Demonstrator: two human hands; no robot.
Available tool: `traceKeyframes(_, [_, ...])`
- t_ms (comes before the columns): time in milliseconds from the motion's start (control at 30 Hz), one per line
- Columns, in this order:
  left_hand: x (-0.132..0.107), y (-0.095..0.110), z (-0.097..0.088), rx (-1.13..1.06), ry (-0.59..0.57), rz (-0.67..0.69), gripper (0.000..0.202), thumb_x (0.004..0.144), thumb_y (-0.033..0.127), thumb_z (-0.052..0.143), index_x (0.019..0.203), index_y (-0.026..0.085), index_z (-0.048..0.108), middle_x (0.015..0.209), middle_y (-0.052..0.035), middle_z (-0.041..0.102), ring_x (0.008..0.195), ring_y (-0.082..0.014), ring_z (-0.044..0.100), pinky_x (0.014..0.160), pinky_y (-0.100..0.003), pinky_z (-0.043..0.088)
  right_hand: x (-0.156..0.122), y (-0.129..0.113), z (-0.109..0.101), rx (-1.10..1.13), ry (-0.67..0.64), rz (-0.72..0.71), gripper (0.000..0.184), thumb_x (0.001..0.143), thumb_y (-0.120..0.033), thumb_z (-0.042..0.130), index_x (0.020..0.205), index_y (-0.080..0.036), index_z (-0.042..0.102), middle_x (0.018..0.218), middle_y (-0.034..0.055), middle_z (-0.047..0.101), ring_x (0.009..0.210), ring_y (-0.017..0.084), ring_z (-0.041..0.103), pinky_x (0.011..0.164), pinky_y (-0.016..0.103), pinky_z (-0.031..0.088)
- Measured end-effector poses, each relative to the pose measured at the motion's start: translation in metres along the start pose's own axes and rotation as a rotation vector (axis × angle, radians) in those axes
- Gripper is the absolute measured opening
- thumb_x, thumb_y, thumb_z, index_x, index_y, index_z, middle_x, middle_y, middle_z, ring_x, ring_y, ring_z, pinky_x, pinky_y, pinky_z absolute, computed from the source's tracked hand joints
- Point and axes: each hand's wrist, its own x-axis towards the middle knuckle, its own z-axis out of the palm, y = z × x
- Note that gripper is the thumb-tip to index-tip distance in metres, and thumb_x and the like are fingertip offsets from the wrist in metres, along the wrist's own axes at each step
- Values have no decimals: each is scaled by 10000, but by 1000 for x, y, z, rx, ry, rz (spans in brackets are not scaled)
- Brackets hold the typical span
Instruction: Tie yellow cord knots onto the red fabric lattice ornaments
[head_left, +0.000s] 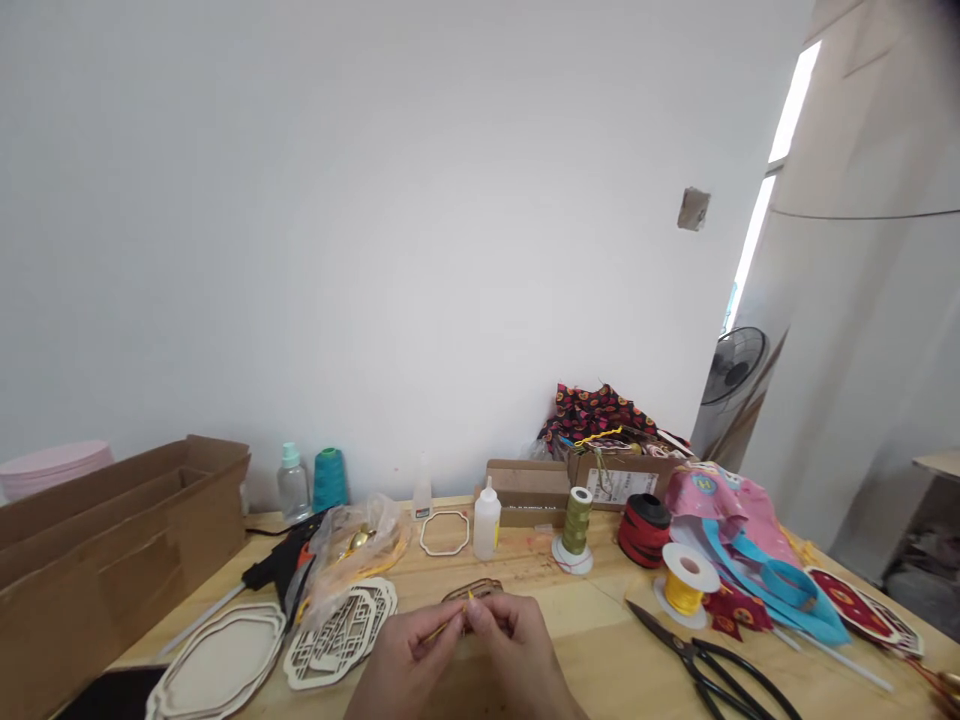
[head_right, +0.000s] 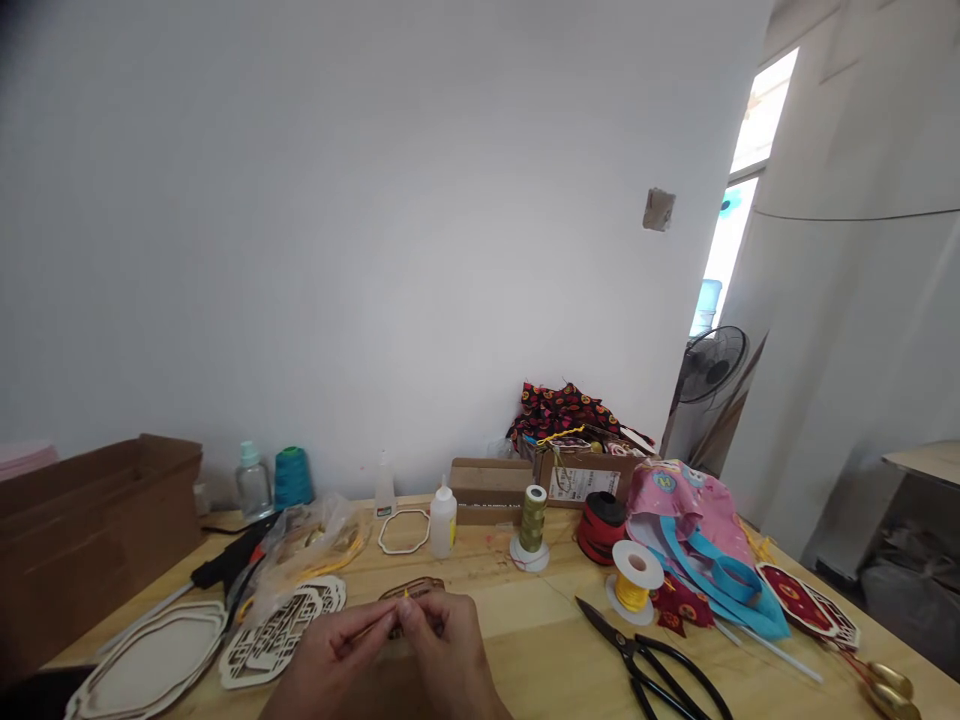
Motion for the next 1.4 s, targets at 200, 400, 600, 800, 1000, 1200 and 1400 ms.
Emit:
traceKeyframes(200, [1, -6, 1, 38, -28, 5, 234, 740, 296, 491, 835, 216, 689, 766, -12, 703, 749, -205, 600, 691, -243, 446, 7, 2, 3, 280, 35, 203, 418, 538, -534, 613, 506, -118, 595, 324, -64, 362, 318, 47, 296, 319, 171, 198])
traceKeyframes(400, [3, -12, 6, -120, -7, -65, 241, 708, 337, 533, 809, 185, 691, 741, -20, 707, 742, -205, 600, 712, -272, 444, 5, 1, 3, 606, -41, 376, 386, 516, -481, 663, 593, -116, 561, 276, -138, 229, 256, 2, 98, 283, 158, 56])
traceKeyframes(600, [1, -12, 5, -135, 34, -89, 250, 685, 349, 560, 788, 164, 693, 730, -26, 703, 776, -217, 597, 746, -292, 429, 5, 6, 6, 716, -51, 427, 388, 514, -467, 676, 638, -123, 545, 283, -148, 211, 267, -1, 77, 290, 156, 22])
traceKeyframes(800, [8, -29, 6, -156, 110, -158, 296, 626, 403, 596, 711, 135, 688, 640, -35, 689, 699, -210, 596, 670, -275, 439, 3, 6, 8, 736, -18, 526, 431, 452, -489, 691, 636, -132, 538, 294, -148, 210, 284, -3, 74, 301, 155, 8])
traceKeyframes(1000, [9, -33, 8, -211, 94, -244, 280, 626, 381, 605, 734, 132, 675, 636, -33, 674, 642, -181, 582, 606, -245, 427, 5, 5, 1, 661, 28, 567, 426, 413, -473, 704, 592, -121, 544, 296, -139, 238, 265, -8, 108, 306, 162, 16])
traceKeyframes(1200, [9, -34, 12, -267, 83, -321, 266, 587, 393, 628, 638, 132, 653, 452, 35, 562, 440, -91, 474, 443, -174, 366, 4, 9, 2, 605, 76, 543, 373, 474, -463, 684, 516, -134, 512, 280, -126, 250, 258, 0, 124, 303, 179, 34])
traceKeyframes(1400, [7, -36, 18, -293, 65, -421, 263, 593, 410, 610, 652, 154, 594, 349, 116, 363, 278, -23, 245, 288, -132, 163, 1, 10, 6, 551, 154, 515, 345, 524, -437, 671, 572, -112, 564, 294, -113, 287, 273, 7, 152, 315, 181, 71])
